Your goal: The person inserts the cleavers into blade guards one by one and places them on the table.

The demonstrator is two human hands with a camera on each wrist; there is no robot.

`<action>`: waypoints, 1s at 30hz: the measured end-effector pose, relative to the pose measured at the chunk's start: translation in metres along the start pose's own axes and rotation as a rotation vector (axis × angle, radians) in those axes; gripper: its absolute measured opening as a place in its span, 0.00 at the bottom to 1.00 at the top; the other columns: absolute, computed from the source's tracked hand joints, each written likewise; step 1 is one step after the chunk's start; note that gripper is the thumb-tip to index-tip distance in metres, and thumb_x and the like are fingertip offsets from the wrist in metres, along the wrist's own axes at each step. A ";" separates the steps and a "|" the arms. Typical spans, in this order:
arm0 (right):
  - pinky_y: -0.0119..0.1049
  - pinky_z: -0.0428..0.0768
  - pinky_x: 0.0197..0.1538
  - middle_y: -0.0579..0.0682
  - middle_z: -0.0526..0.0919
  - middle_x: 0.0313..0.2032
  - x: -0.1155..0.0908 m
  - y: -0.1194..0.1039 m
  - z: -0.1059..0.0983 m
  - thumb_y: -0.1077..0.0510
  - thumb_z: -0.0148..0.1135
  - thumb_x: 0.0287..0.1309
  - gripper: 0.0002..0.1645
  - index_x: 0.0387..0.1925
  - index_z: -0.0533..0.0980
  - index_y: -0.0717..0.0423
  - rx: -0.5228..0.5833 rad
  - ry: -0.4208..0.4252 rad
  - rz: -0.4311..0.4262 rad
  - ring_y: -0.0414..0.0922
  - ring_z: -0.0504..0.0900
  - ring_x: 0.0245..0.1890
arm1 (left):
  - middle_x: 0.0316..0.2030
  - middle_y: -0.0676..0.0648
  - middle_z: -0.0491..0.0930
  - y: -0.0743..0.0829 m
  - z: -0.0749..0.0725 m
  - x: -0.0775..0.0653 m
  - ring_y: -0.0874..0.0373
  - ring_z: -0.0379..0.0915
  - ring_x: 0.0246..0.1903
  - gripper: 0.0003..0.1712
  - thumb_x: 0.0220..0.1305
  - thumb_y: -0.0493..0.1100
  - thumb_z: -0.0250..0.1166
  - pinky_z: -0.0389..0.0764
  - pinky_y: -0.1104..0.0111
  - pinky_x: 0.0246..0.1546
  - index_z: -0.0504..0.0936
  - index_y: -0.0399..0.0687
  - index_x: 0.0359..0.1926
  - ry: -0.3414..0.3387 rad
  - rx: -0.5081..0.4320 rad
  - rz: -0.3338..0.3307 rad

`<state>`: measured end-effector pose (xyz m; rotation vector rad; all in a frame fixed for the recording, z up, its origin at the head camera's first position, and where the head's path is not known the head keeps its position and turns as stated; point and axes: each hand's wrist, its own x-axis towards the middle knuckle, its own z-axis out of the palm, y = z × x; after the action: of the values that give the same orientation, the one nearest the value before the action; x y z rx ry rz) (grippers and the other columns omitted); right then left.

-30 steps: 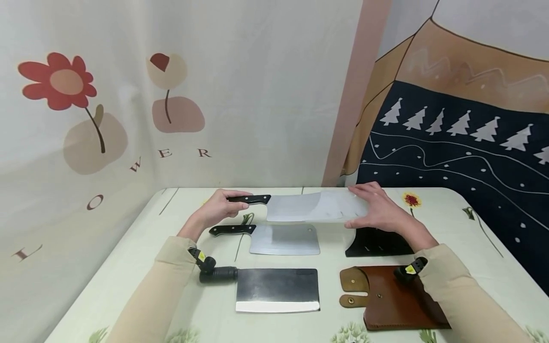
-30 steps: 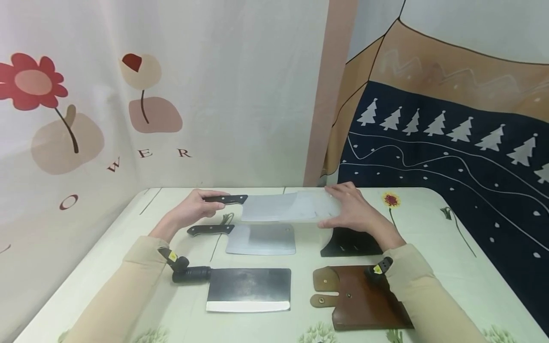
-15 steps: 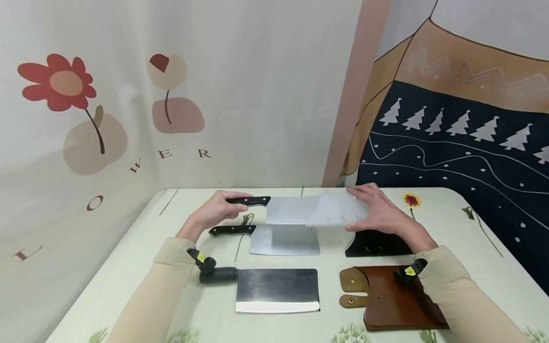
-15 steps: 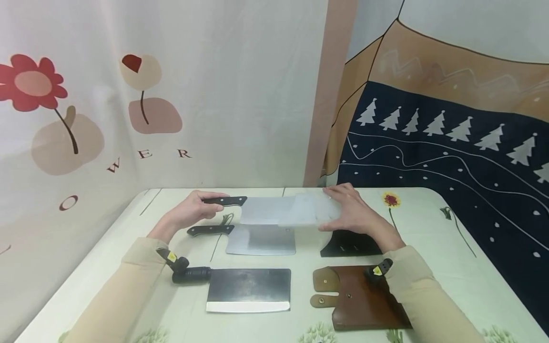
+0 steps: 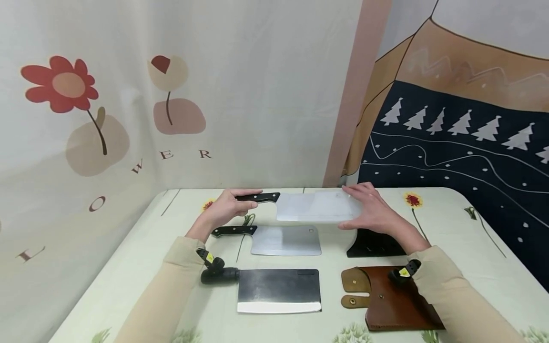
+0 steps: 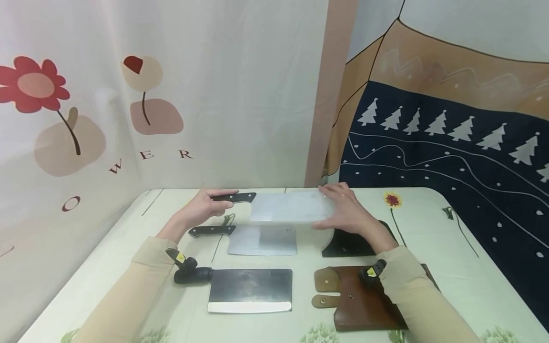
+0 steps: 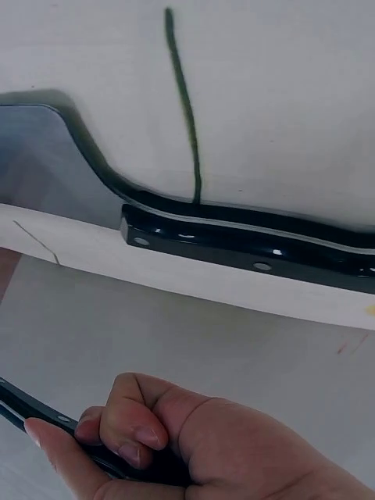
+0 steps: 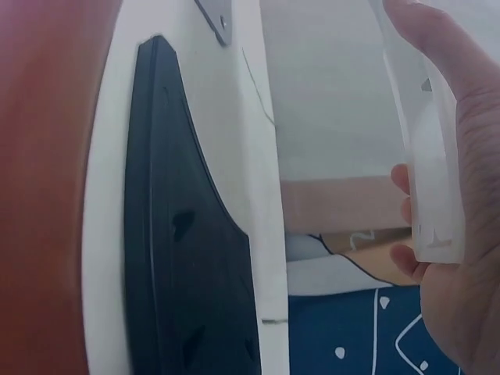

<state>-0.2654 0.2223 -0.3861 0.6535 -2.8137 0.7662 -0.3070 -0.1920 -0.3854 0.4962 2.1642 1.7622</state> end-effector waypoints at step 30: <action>0.57 0.71 0.55 0.64 0.72 0.67 0.002 -0.016 0.006 0.39 0.83 0.38 0.60 0.70 0.71 0.64 0.017 -0.049 -0.051 0.57 0.63 0.58 | 0.16 0.53 0.54 0.010 0.029 0.016 0.59 0.49 0.17 0.27 0.67 0.34 0.69 0.55 0.67 0.22 0.78 0.37 0.66 -0.048 0.025 -0.010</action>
<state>-0.2603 0.2065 -0.3836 0.7536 -2.8258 0.7766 -0.3079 -0.1576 -0.3817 0.5280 2.1545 1.7023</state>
